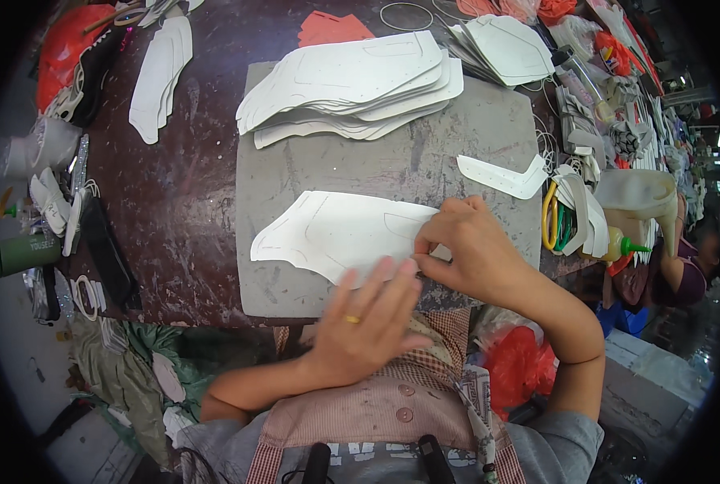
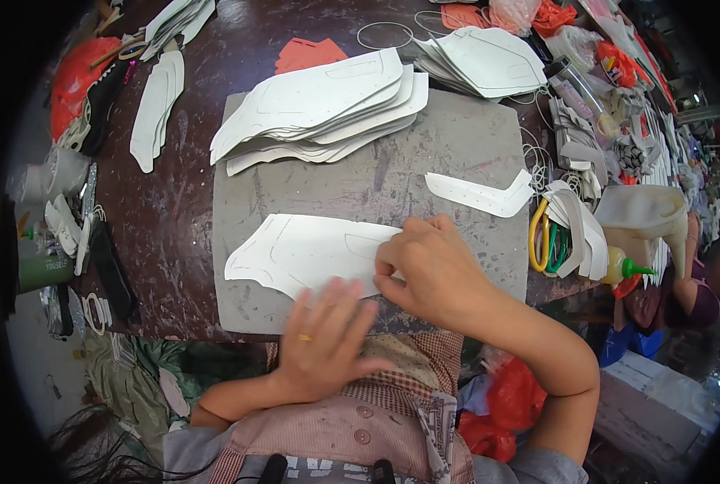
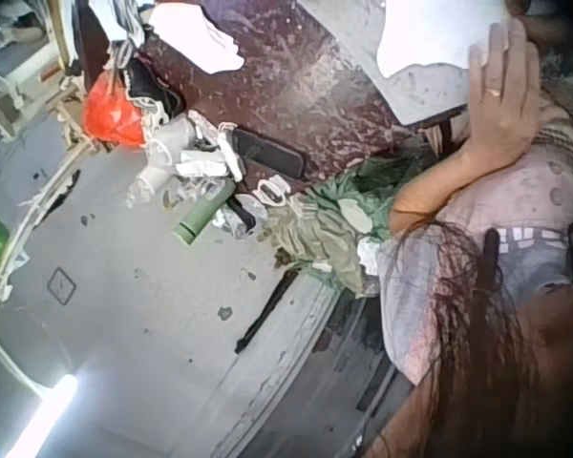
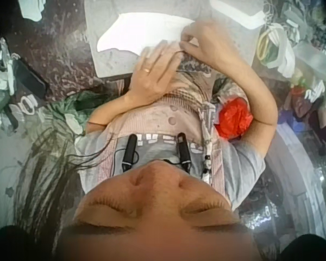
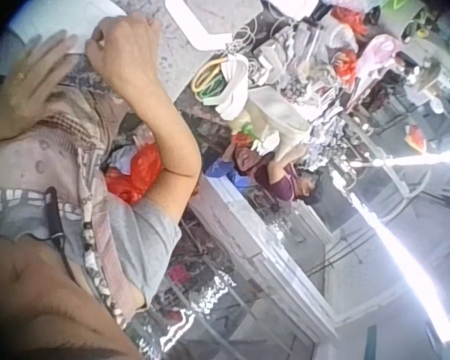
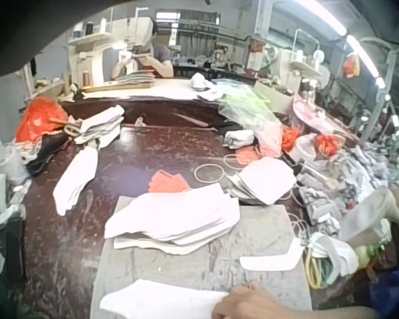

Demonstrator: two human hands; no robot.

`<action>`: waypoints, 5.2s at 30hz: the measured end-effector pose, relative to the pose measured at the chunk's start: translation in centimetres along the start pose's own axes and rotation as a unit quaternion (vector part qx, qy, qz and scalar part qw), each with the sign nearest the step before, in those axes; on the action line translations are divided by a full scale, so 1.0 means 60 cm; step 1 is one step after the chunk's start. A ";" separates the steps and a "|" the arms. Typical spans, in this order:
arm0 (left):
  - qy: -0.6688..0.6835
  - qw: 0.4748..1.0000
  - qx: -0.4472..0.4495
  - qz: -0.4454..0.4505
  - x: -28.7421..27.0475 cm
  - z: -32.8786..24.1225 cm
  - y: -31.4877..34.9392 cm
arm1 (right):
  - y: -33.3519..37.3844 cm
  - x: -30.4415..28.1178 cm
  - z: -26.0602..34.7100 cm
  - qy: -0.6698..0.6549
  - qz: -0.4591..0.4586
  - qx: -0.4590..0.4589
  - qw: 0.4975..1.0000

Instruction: The person repeatedly picks up white fabric pieces from a pile on the table, aligns them, and places them into a neat stack. The person handles the pieces one at a time, ensuring they are aligned before adding them to the growing stack.

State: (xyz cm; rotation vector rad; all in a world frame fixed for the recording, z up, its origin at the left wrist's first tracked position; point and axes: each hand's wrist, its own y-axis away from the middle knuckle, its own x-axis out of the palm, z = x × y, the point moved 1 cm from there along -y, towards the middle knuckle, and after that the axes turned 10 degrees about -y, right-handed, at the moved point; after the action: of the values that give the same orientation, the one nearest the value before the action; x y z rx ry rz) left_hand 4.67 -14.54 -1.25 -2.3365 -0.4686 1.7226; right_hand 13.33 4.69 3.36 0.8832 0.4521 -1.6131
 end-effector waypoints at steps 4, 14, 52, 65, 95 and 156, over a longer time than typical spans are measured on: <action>-0.064 0.997 0.043 0.009 0.042 -0.013 0.017 | 0.012 -0.024 -0.005 -0.012 -0.046 0.040 0.998; -0.191 0.981 0.006 0.011 0.051 -0.032 -0.003 | 0.030 -0.008 -0.071 -0.381 -0.139 0.178 0.896; -0.181 0.915 -0.322 -0.163 -0.103 0.567 -0.202 | 0.149 0.064 -0.077 -0.158 -0.503 -0.004 0.850; -0.008 0.922 -0.364 0.131 -0.191 0.614 -0.110 | 0.131 0.088 -0.074 -0.410 -0.461 0.078 0.783; -0.027 0.991 0.027 -0.131 -0.086 0.135 -0.032 | 0.148 0.037 -0.087 -0.524 -0.364 0.107 0.762; -0.172 0.985 -0.002 0.018 -0.010 0.049 0.085 | 0.028 0.017 0.000 -0.207 -0.036 0.041 0.977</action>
State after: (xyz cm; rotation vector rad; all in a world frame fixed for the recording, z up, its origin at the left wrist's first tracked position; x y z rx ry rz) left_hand 2.40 -19.57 -3.34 -2.0636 -0.4862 2.1538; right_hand 14.87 3.60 2.90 0.5717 0.1252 -1.8362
